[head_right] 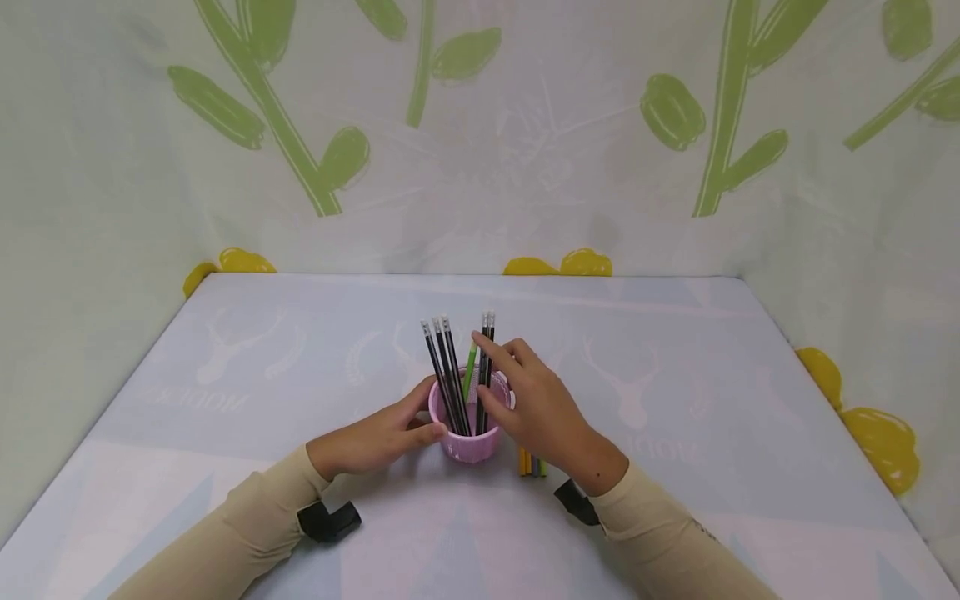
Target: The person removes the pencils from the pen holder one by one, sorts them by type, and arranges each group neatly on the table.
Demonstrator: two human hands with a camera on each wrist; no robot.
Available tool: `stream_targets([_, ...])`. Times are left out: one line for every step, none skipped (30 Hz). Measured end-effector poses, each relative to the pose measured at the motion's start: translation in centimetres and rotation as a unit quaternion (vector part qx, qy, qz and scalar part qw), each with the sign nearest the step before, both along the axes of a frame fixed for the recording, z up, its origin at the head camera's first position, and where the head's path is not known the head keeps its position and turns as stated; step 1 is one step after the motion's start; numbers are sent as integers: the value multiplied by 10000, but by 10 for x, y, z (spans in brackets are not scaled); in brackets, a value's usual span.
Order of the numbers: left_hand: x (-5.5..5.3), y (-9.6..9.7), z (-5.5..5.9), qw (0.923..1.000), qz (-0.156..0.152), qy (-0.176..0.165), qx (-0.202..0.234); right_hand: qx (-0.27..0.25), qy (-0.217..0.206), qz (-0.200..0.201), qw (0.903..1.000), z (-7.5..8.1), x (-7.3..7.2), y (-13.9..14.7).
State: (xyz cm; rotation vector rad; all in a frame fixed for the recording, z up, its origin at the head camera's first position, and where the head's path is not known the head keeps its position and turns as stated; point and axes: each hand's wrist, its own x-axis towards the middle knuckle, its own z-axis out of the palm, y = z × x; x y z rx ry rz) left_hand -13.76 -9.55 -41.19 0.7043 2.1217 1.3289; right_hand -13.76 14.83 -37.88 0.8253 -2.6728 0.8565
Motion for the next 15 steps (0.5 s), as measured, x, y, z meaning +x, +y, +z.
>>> stream_targets([0,0,1,10000,-10,10,11,51,-11,-16,10000,0,0,0])
stream_targets([0,0,1,10000,-23,9,13,117,-45,-35,9999,1,1,0])
stream_targets([0,1,1,10000,-38,6,18,179,-100,-53,9998,1,1,0])
stream_targets([0,1,1,10000,-42,3,19,235,-155,-66,9996,1,2,0])
stream_targets([0,1,1,10000,-41,-4,22,280,-202,-81,9994,2,2,0])
stream_targets([0,1,0,10000,-31,-3,6,311,-248,-94,9992,2,2,0])
stream_targets([0,0,0,10000,-18,3,-1,328,-282,-100,9990,2,3,-1])
stream_targets([0,0,1,10000,-9,2,-9,323,-286,-101,9990,3,2,-1])
stream_targets([0,0,1,10000,8,1,-18,278,-269,-102,9992,3,2,-1])
stream_targets([0,-1,1,10000,26,8,-39,219,-233,-103,9994,3,2,-1])
stream_targets([0,-1,1,10000,37,3,-51,152,-183,-103,9997,3,2,-1])
stream_targets([0,-1,1,10000,53,5,-76,88,-115,-104,9998,3,1,-1])
stream_targets([0,-1,1,9999,62,12,-85,20,-37,-103,9999,3,1,-1])
stream_targets([0,-1,1,9999,68,9,-104,-44,32,-113,9999,2,1,-1])
stream_targets([0,-1,0,9999,65,0,-118,-119,95,-129,9998,1,1,-1])
